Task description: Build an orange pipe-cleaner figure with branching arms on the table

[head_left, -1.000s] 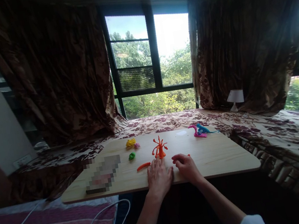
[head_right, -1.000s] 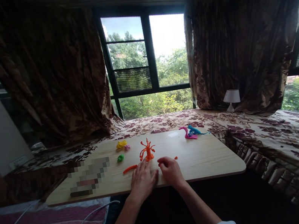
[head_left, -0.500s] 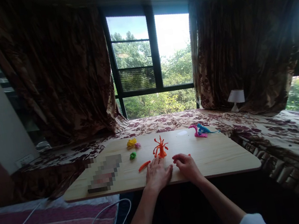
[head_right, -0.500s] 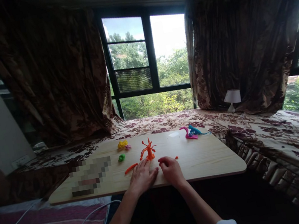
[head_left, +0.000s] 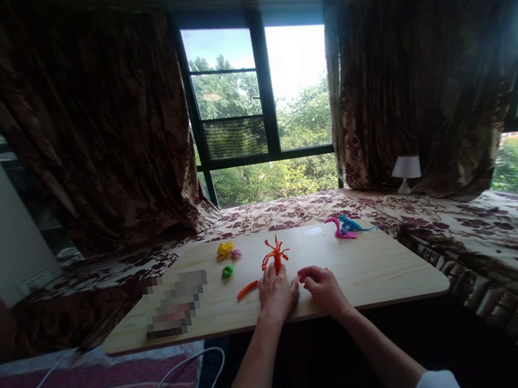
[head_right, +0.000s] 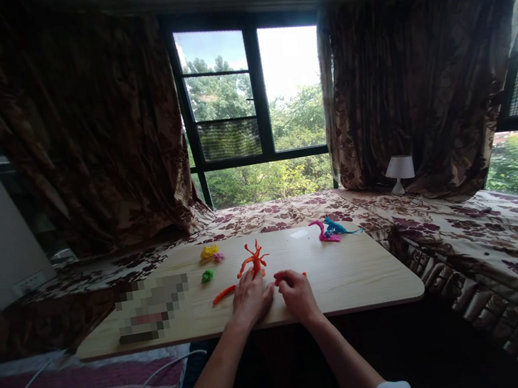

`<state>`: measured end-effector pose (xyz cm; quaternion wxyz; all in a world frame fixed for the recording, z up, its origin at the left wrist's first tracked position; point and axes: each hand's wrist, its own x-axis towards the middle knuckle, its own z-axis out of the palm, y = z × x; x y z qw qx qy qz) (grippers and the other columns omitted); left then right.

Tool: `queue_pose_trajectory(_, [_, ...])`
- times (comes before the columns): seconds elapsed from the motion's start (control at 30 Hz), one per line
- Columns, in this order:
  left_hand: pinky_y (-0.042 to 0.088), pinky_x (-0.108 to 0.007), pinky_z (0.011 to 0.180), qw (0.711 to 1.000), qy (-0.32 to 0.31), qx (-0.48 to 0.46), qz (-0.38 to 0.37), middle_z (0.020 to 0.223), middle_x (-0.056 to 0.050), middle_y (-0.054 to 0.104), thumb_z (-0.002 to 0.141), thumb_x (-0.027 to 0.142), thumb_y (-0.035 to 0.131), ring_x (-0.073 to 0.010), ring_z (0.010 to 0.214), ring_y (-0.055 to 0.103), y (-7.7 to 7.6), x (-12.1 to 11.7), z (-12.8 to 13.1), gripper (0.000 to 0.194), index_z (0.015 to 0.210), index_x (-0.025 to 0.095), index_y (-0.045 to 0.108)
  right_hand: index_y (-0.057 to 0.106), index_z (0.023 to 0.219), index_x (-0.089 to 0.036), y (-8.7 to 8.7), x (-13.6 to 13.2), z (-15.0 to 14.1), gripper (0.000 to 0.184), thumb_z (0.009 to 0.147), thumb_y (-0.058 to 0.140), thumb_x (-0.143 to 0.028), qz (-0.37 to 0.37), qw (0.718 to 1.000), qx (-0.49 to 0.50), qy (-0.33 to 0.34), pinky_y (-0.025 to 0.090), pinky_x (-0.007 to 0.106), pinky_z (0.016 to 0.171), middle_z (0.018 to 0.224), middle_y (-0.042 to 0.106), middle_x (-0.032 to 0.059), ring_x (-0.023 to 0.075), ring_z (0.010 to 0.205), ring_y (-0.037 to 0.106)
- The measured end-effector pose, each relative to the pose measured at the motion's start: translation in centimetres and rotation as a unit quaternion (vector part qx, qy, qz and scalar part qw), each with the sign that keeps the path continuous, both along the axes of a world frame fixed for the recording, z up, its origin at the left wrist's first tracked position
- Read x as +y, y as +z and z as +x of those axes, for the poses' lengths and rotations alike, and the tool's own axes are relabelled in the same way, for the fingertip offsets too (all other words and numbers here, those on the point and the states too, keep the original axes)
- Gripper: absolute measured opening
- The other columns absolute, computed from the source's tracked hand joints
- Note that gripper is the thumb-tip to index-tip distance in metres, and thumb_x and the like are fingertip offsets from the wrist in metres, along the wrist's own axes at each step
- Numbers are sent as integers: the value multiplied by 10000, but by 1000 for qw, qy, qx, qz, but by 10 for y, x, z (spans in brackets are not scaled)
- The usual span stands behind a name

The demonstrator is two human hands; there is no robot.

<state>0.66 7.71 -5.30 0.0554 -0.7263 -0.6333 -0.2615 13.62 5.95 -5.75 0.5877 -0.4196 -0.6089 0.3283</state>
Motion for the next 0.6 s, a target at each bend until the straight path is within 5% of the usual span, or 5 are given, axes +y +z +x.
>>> queue_pose_trajectory(0.13, [249, -380, 998, 998, -46, -17, 27, 1292, -119, 422, 791, 406, 418, -246, 1198, 353, -1, -5, -11, 469, 1199, 184, 479, 599, 964, -133, 4, 6, 21, 303, 749, 420, -250, -11, 999, 36, -33, 478, 258, 593, 799, 654, 57, 141, 639, 586])
queue_pose_trajectory(0.33, [252, -311, 1020, 993, -103, -47, 17, 1271, -77, 462, 777, 312, 443, -186, 1202, 367, -5, -4, -24, 412, 1166, 201, 525, 662, 894, -173, 10, 27, 67, 266, 733, 454, -212, 22, 965, -225, -133, 450, 261, 713, 878, 649, 52, 152, 741, 594])
queue_pose_trajectory(0.6, [222, -328, 1043, 993, -101, -49, 38, 1287, -82, 447, 783, 302, 445, -196, 1228, 340, -3, -12, -21, 350, 1085, 185, 577, 692, 881, -194, 11, 33, 79, 239, 720, 516, -214, -1, 934, -330, -134, 414, 222, 705, 870, 637, 44, 132, 718, 585])
